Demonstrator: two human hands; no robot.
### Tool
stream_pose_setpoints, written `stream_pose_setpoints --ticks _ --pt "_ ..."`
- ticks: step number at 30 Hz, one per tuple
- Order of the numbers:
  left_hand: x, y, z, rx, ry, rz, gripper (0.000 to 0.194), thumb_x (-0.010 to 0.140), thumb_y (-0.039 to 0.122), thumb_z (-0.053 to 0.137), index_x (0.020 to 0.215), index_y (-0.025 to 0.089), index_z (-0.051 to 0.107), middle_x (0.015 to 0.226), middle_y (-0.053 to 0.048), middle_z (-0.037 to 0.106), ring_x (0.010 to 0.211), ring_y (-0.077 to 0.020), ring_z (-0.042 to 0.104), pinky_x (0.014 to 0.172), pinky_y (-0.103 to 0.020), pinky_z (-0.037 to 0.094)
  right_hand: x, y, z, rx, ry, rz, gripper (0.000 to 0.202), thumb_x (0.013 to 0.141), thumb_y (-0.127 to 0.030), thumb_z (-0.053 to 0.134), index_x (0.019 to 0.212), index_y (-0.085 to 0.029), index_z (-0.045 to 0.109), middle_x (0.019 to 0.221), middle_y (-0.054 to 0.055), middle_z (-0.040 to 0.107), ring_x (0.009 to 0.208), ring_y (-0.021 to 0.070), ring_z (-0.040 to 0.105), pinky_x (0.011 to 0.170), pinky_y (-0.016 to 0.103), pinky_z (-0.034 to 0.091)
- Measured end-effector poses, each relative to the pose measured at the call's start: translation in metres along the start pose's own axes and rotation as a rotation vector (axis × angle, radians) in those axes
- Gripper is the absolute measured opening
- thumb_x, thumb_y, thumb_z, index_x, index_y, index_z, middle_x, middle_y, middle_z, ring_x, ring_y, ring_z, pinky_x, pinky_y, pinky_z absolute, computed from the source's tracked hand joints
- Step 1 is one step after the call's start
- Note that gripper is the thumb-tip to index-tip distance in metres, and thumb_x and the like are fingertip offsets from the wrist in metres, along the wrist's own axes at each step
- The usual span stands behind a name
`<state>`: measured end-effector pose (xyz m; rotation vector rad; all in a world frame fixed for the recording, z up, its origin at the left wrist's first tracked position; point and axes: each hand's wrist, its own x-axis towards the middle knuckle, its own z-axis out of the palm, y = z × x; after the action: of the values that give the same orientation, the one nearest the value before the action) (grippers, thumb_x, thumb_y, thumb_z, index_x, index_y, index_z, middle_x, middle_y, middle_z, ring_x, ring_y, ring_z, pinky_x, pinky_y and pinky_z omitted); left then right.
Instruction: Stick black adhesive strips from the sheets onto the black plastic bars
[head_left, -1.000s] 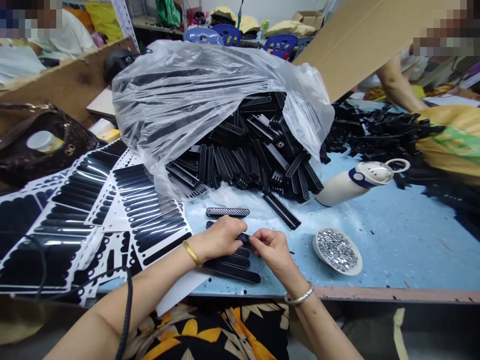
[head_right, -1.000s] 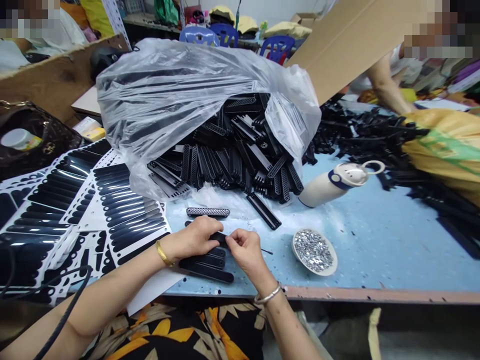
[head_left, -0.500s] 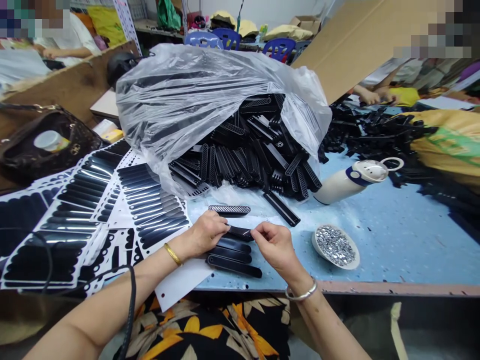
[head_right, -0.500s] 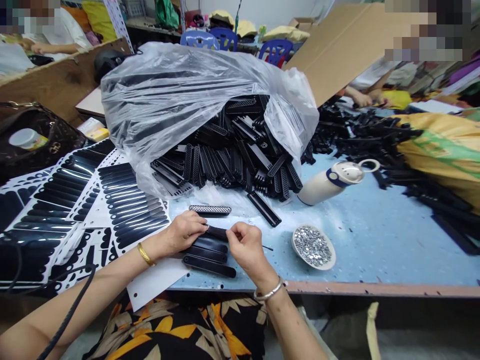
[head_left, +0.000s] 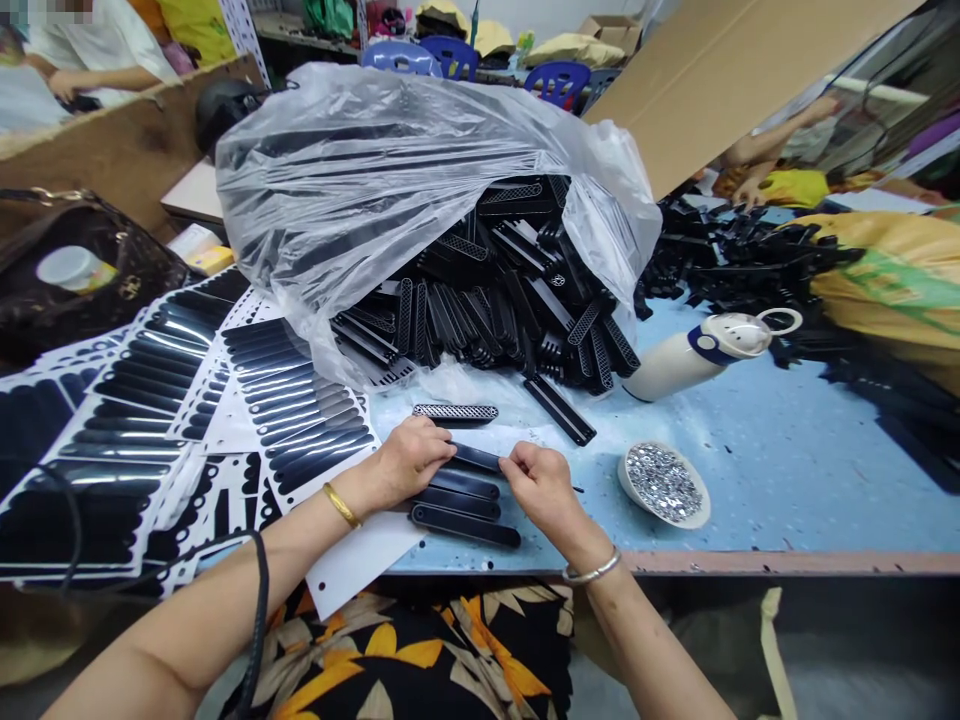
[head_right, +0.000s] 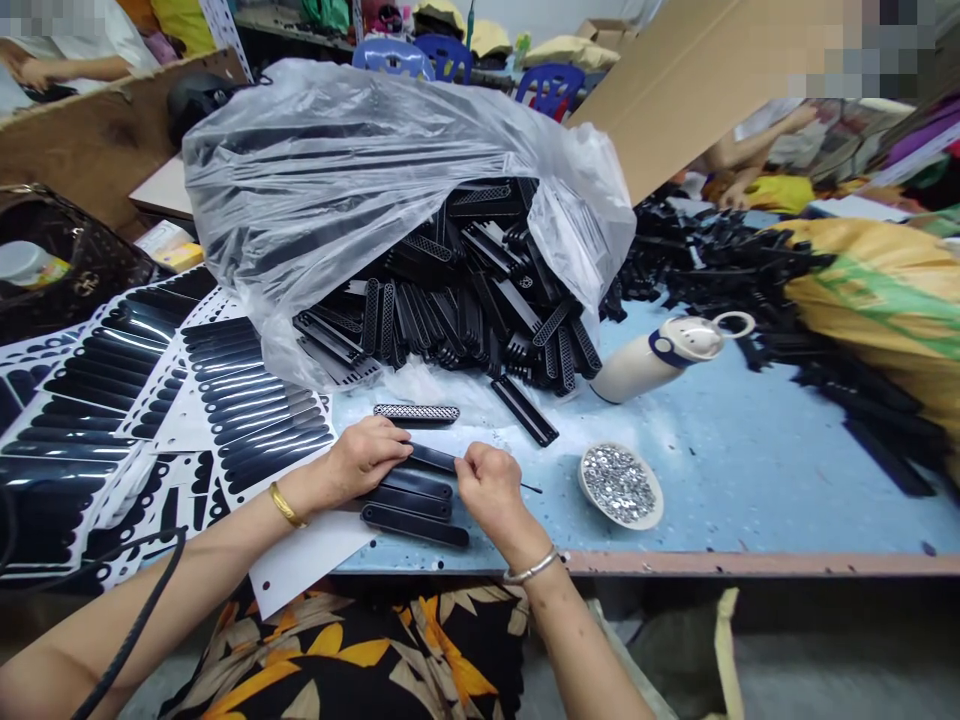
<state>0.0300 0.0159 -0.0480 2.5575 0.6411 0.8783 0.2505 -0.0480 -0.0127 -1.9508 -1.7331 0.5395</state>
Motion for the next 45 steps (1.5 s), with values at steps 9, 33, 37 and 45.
stream_pose_setpoints --ticks 9,33,37,45 --pt "0.0001 -0.0007 0.0001 -0.015 -0.014 -0.009 0.025 0.093 0.015 0.049 0.087 0.02 0.073 0.085 -0.006 0.07 0.078 -0.0165 0.061 0.077 -0.031 0.049 -0.0002 -0.003 -0.0038 -0.078 0.018 -0.03 0.027 0.075 -0.031 0.05 0.05 -0.022 0.047 0.046 -0.001 0.048 0.048 0.013 0.042 0.052 0.027 0.028" --pt "0.0014 0.0017 -0.0046 -0.02 -0.05 -0.034 0.024 0.093 0.015 0.049 0.087 0.019 0.071 0.085 -0.005 0.07 0.079 -0.0163 0.062 0.076 -0.03 0.047 0.0021 0.0038 0.0051 -0.154 0.014 -0.031 0.028 0.075 -0.03 0.051 0.049 -0.022 0.044 0.046 0.0 0.048 0.049 0.0141 0.045 0.053 0.027 0.029" --pt "0.0014 0.0019 -0.0055 -0.032 -0.059 -0.039 0.024 0.094 0.015 0.047 0.089 0.019 0.071 0.087 -0.005 0.071 0.079 -0.0161 0.062 0.076 -0.03 0.047 0.0011 0.0022 0.0044 -0.15 0.03 -0.038 0.028 0.075 -0.03 0.05 0.049 -0.022 0.043 0.046 0.0 0.048 0.049 0.0138 0.044 0.053 0.027 0.029" --pt "0.0005 0.0006 -0.0037 -0.021 -0.068 -0.051 0.022 0.093 0.016 0.051 0.087 0.02 0.071 0.087 -0.004 0.071 0.078 -0.0162 0.062 0.074 -0.03 0.045 0.0006 -0.0024 -0.0003 -0.137 0.053 -0.042 0.027 0.076 -0.031 0.05 0.051 -0.022 0.044 0.046 -0.001 0.046 0.048 0.0128 0.041 0.052 0.027 0.028"
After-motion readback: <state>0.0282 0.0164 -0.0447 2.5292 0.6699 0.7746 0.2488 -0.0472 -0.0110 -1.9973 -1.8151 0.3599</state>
